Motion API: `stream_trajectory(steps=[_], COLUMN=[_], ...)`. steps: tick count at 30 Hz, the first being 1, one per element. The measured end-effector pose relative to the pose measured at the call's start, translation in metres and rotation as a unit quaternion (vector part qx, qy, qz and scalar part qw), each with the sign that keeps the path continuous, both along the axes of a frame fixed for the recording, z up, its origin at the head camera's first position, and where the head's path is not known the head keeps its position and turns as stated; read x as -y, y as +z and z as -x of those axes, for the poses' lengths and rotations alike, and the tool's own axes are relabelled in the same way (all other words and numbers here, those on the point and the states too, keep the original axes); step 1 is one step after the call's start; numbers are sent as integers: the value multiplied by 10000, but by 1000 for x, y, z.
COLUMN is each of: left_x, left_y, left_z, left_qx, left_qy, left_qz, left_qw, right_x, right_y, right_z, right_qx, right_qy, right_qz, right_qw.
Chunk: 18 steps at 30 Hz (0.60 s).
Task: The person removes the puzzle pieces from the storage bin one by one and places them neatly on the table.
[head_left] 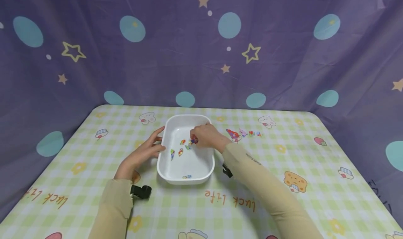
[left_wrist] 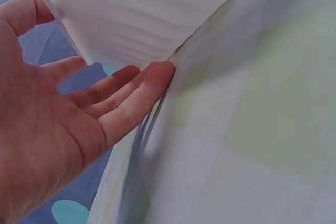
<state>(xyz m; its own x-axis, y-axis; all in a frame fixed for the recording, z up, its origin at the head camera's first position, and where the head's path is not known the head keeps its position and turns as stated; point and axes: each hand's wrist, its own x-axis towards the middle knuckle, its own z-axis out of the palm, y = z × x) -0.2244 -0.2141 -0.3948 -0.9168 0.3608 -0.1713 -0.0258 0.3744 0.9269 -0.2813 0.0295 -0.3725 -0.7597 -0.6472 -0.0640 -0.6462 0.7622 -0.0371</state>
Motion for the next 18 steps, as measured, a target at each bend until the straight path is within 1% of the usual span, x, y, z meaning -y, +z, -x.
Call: stream_trajectory(steps=[6,11,18], left_x=[-1,-1,-1], left_y=[0,1,1], left_z=[0,-1,0], left_qx=[41,68,62], left_qy=[2,28,28], left_qz=[36,47,-20], left_qw=[10000,10000,10000], right_x=[-5,-11,-20], right_y=[5,9,15], right_z=[-4,-5,-5], right_qx=[72,-85,-246], right_qy=[161,239,333], right_qz=[291,443,782], right_qw=[9994,9987,9961])
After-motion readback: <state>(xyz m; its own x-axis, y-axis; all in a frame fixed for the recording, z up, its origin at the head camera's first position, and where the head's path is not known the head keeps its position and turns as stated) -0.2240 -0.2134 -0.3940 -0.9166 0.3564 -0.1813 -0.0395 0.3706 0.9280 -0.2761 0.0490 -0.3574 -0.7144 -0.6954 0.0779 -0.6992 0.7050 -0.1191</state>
